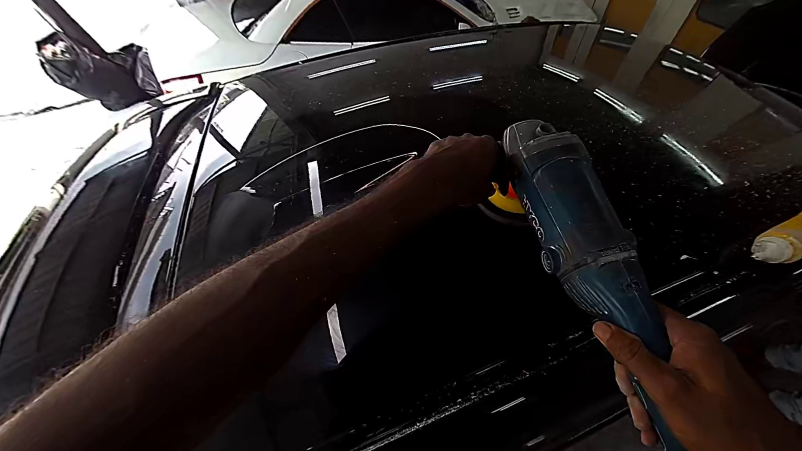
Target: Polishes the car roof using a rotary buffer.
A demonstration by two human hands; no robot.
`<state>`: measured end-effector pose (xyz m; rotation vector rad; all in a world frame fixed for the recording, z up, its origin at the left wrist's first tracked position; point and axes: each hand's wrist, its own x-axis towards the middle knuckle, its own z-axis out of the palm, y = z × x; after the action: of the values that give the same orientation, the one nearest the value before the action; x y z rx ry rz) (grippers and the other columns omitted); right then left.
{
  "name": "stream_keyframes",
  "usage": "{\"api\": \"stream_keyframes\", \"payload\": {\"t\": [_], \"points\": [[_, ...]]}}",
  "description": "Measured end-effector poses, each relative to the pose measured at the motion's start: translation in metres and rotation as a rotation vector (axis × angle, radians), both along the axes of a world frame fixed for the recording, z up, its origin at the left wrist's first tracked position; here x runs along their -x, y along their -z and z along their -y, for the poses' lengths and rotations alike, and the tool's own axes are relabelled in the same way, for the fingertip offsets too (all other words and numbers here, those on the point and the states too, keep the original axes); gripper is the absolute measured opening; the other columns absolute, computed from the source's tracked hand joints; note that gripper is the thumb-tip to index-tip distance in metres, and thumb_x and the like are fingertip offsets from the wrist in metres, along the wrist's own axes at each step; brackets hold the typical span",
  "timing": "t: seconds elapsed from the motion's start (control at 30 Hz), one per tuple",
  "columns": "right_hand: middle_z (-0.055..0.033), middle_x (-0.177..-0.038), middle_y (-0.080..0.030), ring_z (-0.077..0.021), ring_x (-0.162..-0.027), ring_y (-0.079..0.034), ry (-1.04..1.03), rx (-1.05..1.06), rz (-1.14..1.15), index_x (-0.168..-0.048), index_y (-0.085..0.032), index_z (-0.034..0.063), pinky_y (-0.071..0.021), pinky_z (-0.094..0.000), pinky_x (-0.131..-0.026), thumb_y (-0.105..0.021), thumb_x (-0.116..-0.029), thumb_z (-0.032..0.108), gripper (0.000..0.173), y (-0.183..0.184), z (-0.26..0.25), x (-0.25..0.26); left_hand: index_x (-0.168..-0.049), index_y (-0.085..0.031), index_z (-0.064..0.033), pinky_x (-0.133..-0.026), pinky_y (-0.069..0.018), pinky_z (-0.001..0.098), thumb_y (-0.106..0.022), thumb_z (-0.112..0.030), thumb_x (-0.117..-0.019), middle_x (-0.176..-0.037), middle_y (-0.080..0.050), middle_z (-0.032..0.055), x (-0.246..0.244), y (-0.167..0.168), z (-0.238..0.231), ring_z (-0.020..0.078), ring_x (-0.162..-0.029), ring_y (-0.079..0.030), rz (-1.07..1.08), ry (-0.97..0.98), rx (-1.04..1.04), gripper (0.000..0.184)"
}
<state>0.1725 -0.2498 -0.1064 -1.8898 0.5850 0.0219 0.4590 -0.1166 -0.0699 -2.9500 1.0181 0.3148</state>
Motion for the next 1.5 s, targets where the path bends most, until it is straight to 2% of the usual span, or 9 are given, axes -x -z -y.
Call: {"api": "stream_keyframes", "payload": {"t": [0.27,0.5,0.87,1.0,1.03,1.07,1.13,1.33,1.5], "points": [[-0.0077,-0.062,-0.060,-0.0209,-0.039,-0.058,0.015,0.005,0.029,-0.110,-0.061,0.0175,-0.0538,-0.0349,-0.036,-0.063,-0.0948,0.054,0.040,0.010,-0.003,0.026,-0.088,-0.061,-0.0045,-0.070,-0.0525,0.0591,-0.069,-0.034,-0.0976,-0.085,-0.065,0.0171,0.029,-0.001,-0.001,0.0375,-0.083,-0.067,-0.024,0.012,-0.001,0.032],[-0.0021,-0.061,-0.059,-0.0173,-0.040,-0.058,-0.064,0.048,0.007,-0.110,-0.059,0.0192,-0.0539,-0.0340,-0.036,-0.061,-0.0943,0.061,0.044,0.016,-0.019,0.030,-0.086,-0.060,-0.0059,-0.068,-0.0523,0.0575,-0.068,-0.037,-0.0985,-0.080,-0.063,0.0151,0.039,0.005,-0.037,0.0362,-0.078,-0.066,-0.020,-0.040,0.003,0.034],[0.0026,-0.071,-0.061,-0.0106,-0.047,-0.060,-0.284,0.096,-0.036,-0.117,-0.057,0.0183,-0.0563,-0.0306,-0.044,-0.060,-0.0968,0.056,0.043,0.012,-0.060,0.015,-0.086,-0.064,-0.0091,-0.068,-0.0532,0.0615,-0.070,-0.038,-0.0965,-0.078,-0.066,0.0142,0.053,0.024,-0.130,0.0373,-0.079,-0.068,0.002,-0.273,0.038,0.032],[0.0013,-0.079,-0.062,-0.0104,-0.054,-0.062,-0.398,0.134,-0.049,-0.121,-0.057,0.0156,-0.0577,-0.0310,-0.050,-0.059,-0.0972,0.055,0.046,0.010,-0.072,0.009,-0.075,-0.062,-0.0132,-0.053,-0.0514,0.0570,-0.072,-0.040,-0.0881,-0.064,-0.061,0.0084,0.060,0.059,-0.181,0.0318,-0.061,-0.064,0.230,-0.236,0.197,0.032],[0.0009,-0.079,-0.062,-0.0107,-0.055,-0.063,-0.424,0.147,-0.061,-0.120,-0.057,0.0149,-0.0576,-0.0314,-0.051,-0.059,-0.0969,0.055,0.047,0.009,-0.074,0.009,-0.077,-0.063,-0.0114,-0.056,-0.0522,0.0583,-0.073,-0.036,-0.0897,-0.067,-0.063,0.0101,0.072,0.048,-0.184,0.0334,-0.065,-0.066,0.186,-0.270,0.176,0.029],[0.0004,-0.080,-0.063,-0.0111,-0.058,-0.064,-0.448,0.161,-0.066,-0.121,-0.056,0.0141,-0.0578,-0.0318,-0.053,-0.059,-0.0966,0.055,0.048,0.009,-0.076,0.008,-0.083,-0.066,-0.0068,-0.064,-0.0521,0.0618,-0.073,-0.031,-0.0952,-0.074,-0.066,0.0150,0.088,0.027,-0.181,0.0381,-0.073,-0.067,0.068,-0.346,0.128,0.028],[-0.0006,-0.082,-0.063,-0.0122,-0.062,-0.065,-0.481,0.174,-0.057,-0.122,-0.056,0.0128,-0.0582,-0.0329,-0.056,-0.058,-0.0966,0.056,0.051,0.011,-0.079,0.010,-0.086,-0.068,-0.0060,-0.070,-0.0527,0.0619,-0.071,-0.030,-0.0978,-0.080,-0.069,0.0164,0.100,0.012,-0.180,0.0390,-0.080,-0.069,-0.023,-0.447,0.040,0.027],[-0.0031,-0.085,-0.064,-0.0149,-0.067,-0.067,-0.504,0.156,-0.029,-0.126,-0.055,0.0098,-0.0587,-0.0360,-0.061,-0.058,-0.0974,0.056,0.054,0.015,-0.066,0.020,-0.081,-0.065,-0.0158,-0.062,-0.0553,0.0576,-0.070,-0.041,-0.0927,-0.074,-0.067,0.0079,0.081,0.054,-0.196,0.0320,-0.073,-0.069,0.091,-0.378,0.054,0.029],[-0.0021,-0.083,-0.064,-0.0140,-0.060,-0.065,-0.404,0.112,-0.008,-0.127,-0.055,0.0108,-0.0588,-0.0354,-0.055,-0.059,-0.0973,0.055,0.053,0.017,-0.035,0.037,-0.083,-0.067,-0.0105,-0.067,-0.0537,0.0594,-0.071,-0.040,-0.0960,-0.076,-0.068,0.0125,0.094,0.028,-0.135,0.0360,-0.077,-0.069,0.065,-0.340,0.032,0.033]]}}
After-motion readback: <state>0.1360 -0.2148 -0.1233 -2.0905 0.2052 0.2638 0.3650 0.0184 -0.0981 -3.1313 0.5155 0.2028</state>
